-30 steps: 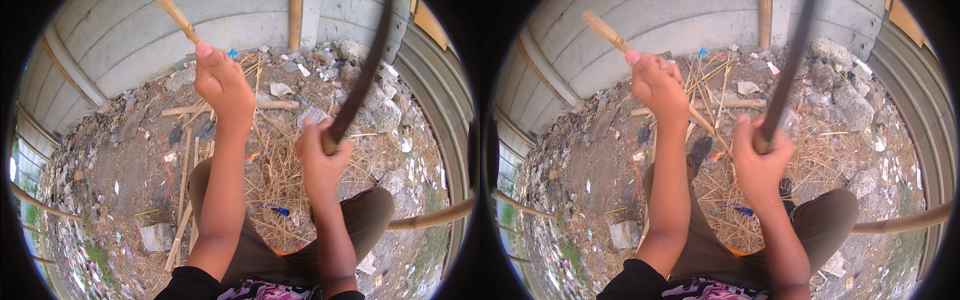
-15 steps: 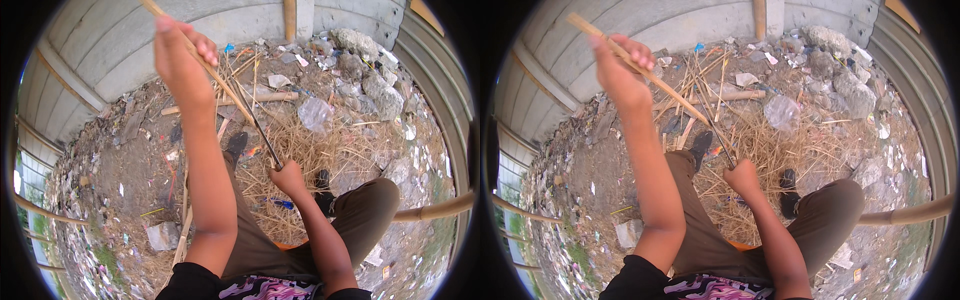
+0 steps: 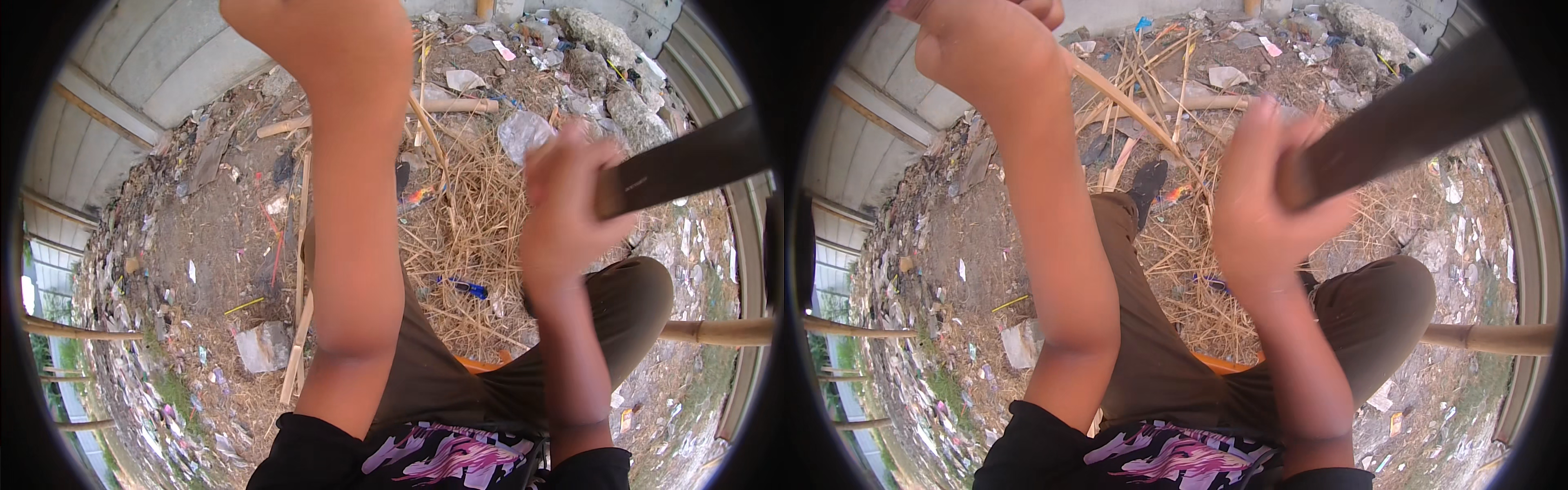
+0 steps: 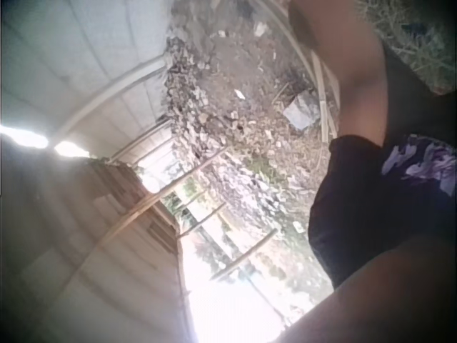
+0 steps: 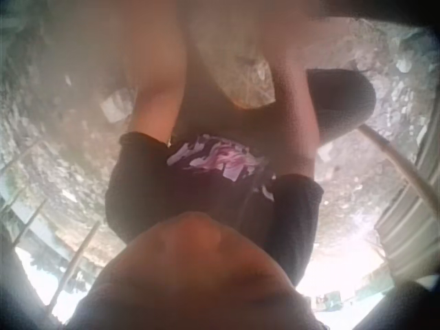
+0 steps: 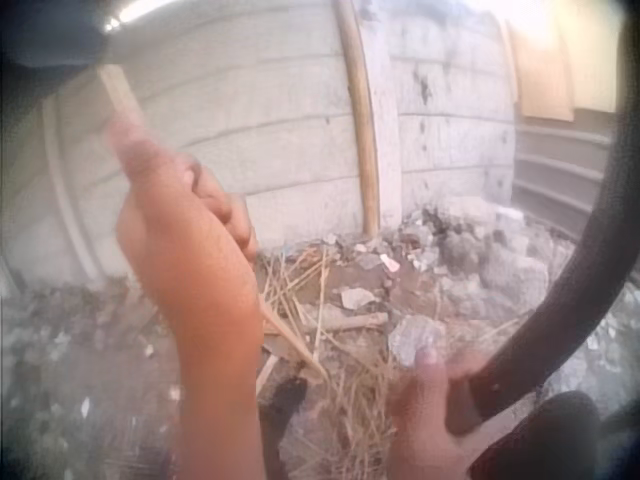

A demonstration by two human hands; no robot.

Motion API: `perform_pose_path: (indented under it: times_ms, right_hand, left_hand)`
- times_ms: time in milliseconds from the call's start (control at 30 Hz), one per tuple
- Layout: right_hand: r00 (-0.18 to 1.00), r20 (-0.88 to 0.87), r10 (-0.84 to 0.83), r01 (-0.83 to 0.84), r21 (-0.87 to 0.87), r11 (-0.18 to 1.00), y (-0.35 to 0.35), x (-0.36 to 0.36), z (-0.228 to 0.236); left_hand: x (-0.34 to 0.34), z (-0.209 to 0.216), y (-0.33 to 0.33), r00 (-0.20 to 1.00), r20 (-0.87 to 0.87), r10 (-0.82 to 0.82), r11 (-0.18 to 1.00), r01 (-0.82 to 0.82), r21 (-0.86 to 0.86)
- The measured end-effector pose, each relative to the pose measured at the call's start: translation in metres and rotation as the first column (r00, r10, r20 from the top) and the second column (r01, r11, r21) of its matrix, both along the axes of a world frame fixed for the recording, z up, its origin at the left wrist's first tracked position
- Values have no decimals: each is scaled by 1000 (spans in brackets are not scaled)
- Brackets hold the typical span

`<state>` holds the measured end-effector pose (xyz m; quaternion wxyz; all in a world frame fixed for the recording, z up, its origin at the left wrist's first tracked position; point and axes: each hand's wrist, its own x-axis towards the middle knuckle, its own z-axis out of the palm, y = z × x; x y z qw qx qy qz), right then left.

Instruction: The person sits on the ground and uses a blue utility knife to shave and smooth a long bamboo stick. They rotate the stick to work on different sides and occasionally switch to a larger knife to scrape the surface.

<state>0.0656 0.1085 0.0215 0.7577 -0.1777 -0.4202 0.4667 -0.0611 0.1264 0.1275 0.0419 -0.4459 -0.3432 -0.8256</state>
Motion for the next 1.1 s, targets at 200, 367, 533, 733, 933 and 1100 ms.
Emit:
perform_pose_path:
  times_ms: [200,367,533,733,933,1100]
  right_hand:
    - [259,869,421,186,-472,862,-2,15,-158]
    - [415,-576,704,-768,-637,-68,14,27,-72]
    - [815,578,-48,219,-229,948,9,24,44]
    - [-91,934,346,169,-328,929,7,-7,-135]
    - [295,-517,804,-679,-705,-204,36,36,-135]
    - [664,686,298,56,-443,895,21,28,-22]
  left_hand:
    - [19,10,10,998,59,10,1000,-9,-22]
    - [-5,13,10,971,210,112,993,-118,17]
    - [-13,12,1,981,147,125,988,-136,69]
    - [-4,1,5,987,0,160,986,-160,-38]
    - [-32,6,10,979,120,-167,984,173,-39]
    - [-38,3,5,973,188,-134,990,140,-21]
